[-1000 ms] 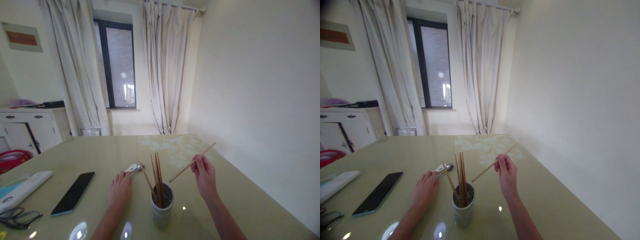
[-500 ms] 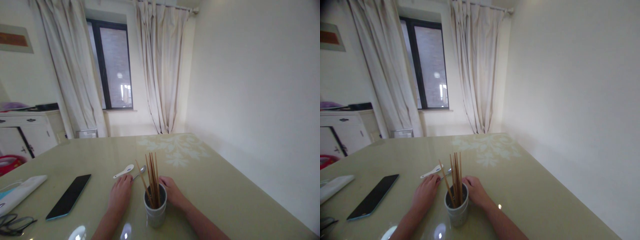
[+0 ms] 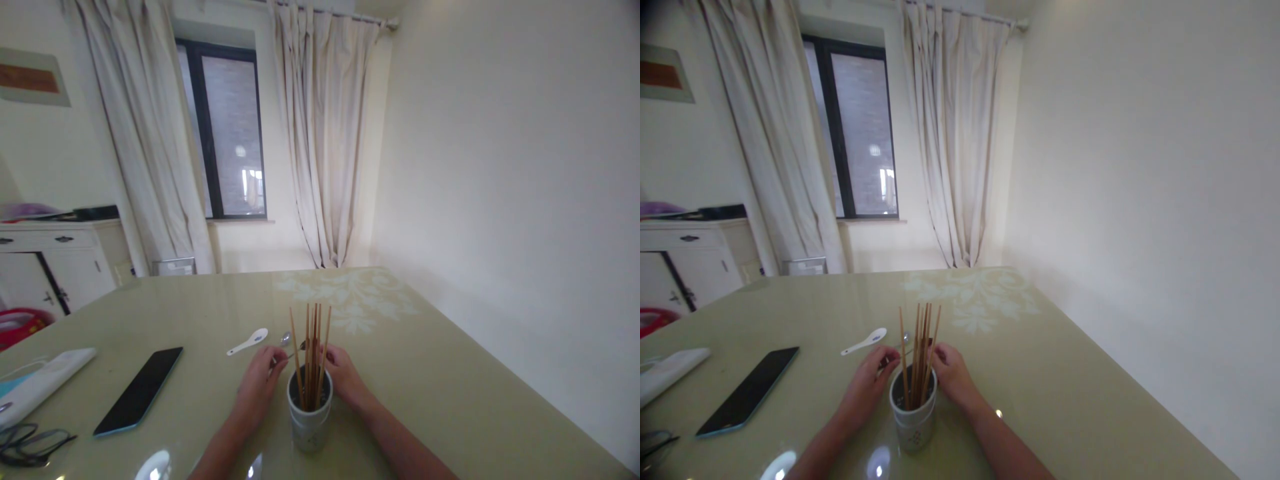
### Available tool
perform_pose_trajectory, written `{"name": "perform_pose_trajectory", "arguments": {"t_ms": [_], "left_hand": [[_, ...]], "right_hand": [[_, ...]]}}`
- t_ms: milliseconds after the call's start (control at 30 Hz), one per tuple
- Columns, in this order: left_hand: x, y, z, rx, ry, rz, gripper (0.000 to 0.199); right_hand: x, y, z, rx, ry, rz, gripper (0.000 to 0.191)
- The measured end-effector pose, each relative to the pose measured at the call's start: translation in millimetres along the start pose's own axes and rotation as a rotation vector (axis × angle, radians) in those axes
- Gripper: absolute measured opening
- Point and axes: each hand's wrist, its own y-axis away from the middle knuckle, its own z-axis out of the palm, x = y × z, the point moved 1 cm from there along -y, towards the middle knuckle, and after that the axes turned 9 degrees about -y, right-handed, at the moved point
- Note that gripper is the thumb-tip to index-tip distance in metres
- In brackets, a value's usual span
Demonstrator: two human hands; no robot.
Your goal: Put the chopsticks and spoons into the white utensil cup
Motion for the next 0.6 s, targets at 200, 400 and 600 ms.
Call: {"name": "perform_pose_trajectory", "arguments": {"t_ms": [200,400,600], "left_hand": [[21,5,4.8,-0.089,0.305,-0.040,0.034],[22,7,7.5,-0.130,0.434,-0.097,0.041],[23,5,2.4,-0.142,0.259,-0.043,0.030]], "right_hand": [[2,0,-3,0.121,-0.005,0.036,0.052],[-4,2,-4,0.228,-0.039,0.009,0.051],[-43,4,-27,0.474,-0.139,-0.230,0.051]]}}
